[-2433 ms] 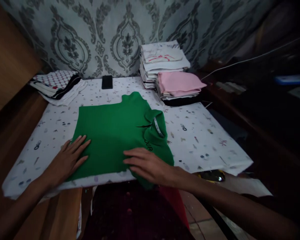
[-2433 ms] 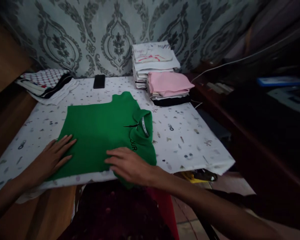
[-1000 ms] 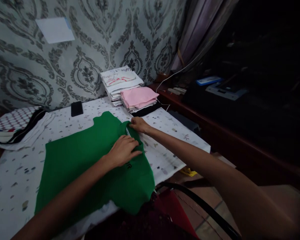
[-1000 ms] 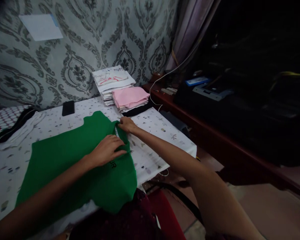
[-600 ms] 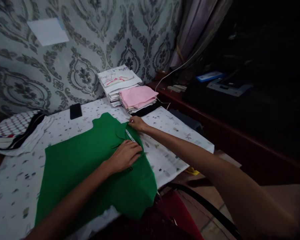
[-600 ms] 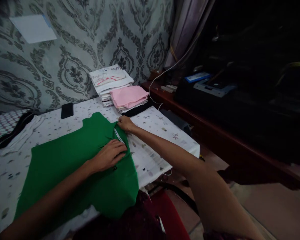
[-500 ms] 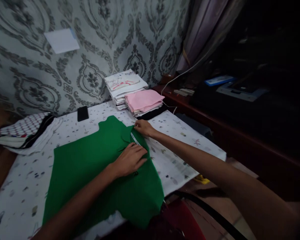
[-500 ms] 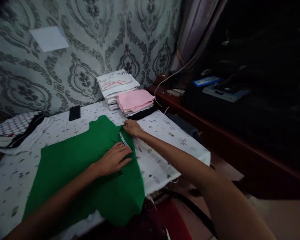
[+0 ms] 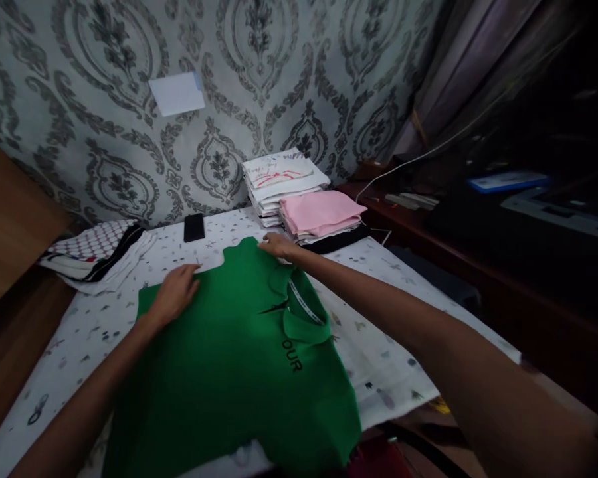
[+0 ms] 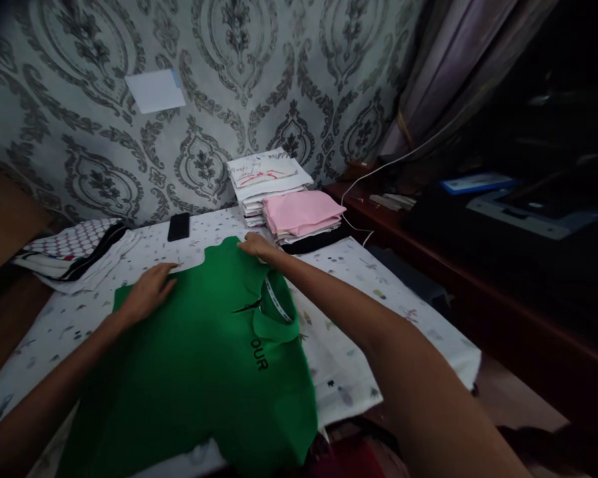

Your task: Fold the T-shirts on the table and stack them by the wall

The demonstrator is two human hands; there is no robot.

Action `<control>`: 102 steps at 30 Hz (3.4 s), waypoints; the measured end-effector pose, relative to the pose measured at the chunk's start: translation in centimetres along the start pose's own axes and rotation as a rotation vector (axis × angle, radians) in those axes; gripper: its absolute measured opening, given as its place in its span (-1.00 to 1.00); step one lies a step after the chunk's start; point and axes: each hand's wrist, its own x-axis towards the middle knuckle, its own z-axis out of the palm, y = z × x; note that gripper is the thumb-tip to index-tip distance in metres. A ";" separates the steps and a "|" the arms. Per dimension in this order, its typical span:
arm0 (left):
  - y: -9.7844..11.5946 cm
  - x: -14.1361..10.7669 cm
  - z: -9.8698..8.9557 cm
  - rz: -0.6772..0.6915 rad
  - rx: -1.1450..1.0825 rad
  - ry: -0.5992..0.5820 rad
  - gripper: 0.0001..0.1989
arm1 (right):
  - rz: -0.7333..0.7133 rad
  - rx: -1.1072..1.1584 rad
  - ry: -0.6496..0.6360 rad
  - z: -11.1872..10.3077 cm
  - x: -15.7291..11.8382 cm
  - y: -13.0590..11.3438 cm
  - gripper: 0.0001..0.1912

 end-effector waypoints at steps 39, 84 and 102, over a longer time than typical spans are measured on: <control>-5.4 -11.6 -3.2 0.000 0.286 0.094 -0.65 | -0.724 -0.329 0.136 1.3 -17.6 0.5 -0.84; -1.7 -9.0 -0.5 -0.147 0.037 -0.150 -0.36 | -0.565 -0.272 -0.024 4.7 -11.6 -0.6 -0.29; 5.5 -22.8 -2.8 0.308 0.030 -0.126 -0.59 | -0.779 -0.223 -0.076 1.0 -33.3 7.7 -0.50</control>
